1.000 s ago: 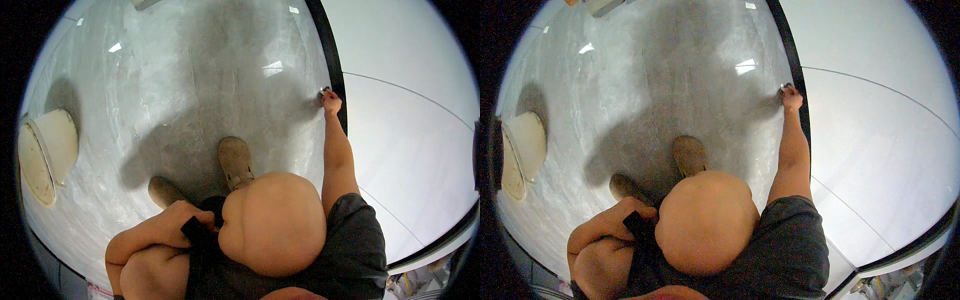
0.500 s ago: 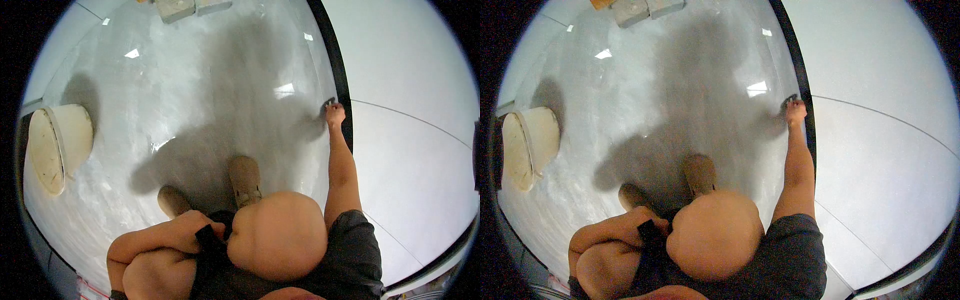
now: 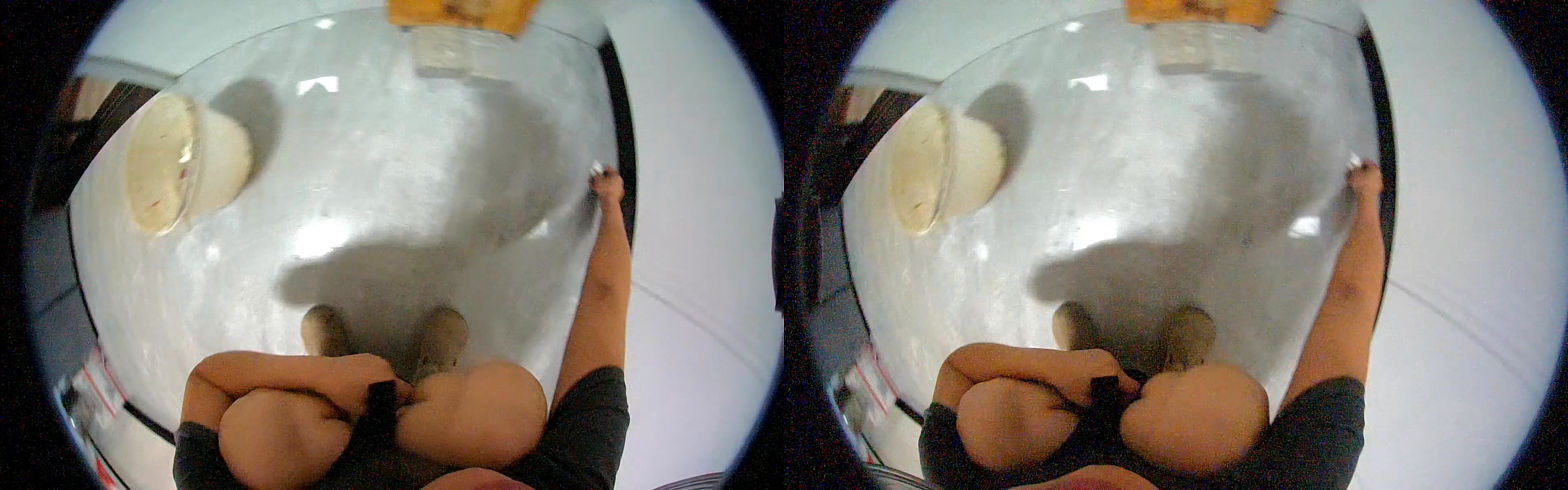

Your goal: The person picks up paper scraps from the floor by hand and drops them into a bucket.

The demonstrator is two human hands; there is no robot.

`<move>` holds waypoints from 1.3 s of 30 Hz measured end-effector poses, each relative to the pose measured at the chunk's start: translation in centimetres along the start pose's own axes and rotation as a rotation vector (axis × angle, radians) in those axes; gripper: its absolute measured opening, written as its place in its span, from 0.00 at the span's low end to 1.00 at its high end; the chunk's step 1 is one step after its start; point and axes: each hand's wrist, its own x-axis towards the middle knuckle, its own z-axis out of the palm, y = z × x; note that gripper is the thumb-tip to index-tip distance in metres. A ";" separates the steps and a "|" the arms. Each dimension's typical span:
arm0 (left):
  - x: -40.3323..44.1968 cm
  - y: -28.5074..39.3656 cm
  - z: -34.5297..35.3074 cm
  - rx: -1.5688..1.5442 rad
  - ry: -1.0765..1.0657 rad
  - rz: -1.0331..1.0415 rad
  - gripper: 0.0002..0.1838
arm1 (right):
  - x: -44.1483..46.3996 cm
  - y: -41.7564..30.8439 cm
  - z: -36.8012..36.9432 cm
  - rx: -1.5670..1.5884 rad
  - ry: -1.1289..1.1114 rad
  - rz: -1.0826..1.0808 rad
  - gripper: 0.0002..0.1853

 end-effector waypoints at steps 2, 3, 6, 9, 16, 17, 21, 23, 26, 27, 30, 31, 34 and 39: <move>-0.7 0.3 -0.3 0.060 0.034 0.024 0.19 | -0.6 -1.4 -0.9 -0.054 0.032 -0.058 0.19; -0.8 -0.2 -0.2 0.064 0.037 0.043 0.19 | -0.5 -1.1 -0.6 -0.053 0.044 -0.106 0.16; -1.1 -1.3 0.2 0.081 0.070 0.069 0.18 | -1.4 -1.8 -1.1 -0.058 0.097 -0.208 0.13; 0.0 -1.2 0.8 0.100 0.050 0.051 0.17 | -1.1 -0.8 -0.1 -0.122 0.299 -0.324 0.12; -0.5 -1.5 0.8 0.164 0.019 0.016 0.14 | -7.0 -7.7 -0.7 1.411 -0.132 -0.052 0.02; -0.8 -1.4 0.7 0.152 0.035 0.040 0.13 | -9.7 -11.3 -2.8 1.519 -0.243 0.016 0.03; -1.3 -1.9 0.5 0.122 0.069 0.145 0.13 | -15.9 -21.4 -7.2 1.706 -0.622 -0.054 0.03; -1.3 -3.0 0.7 0.119 0.082 0.184 0.13 | -15.3 -25.5 -6.3 1.770 -0.815 -0.102 0.03; -1.8 -3.7 0.7 0.106 0.097 0.208 0.13 | -16.0 -34.0 -6.9 1.825 -1.104 -0.027 0.04; -2.2 -3.4 0.4 0.100 0.093 0.209 0.13 | -17.5 -37.5 -8.3 1.792 -1.131 0.017 0.05; -2.1 -4.8 0.0 0.276 0.030 0.200 0.12 | -17.6 -45.3 -8.2 1.844 -1.260 -0.099 0.07; -1.9 -5.6 0.1 0.365 -0.001 0.193 0.12 | -16.5 -47.6 -7.4 1.849 -1.322 -0.152 0.07; -2.4 -6.7 0.5 0.321 0.046 0.290 0.13 | -13.5 -54.6 -2.8 1.804 -1.366 -0.212 0.06; -5.5 -4.8 -0.6 0.229 0.143 0.258 0.11 | -12.4 -62.9 1.1 1.572 -0.883 -0.280 0.05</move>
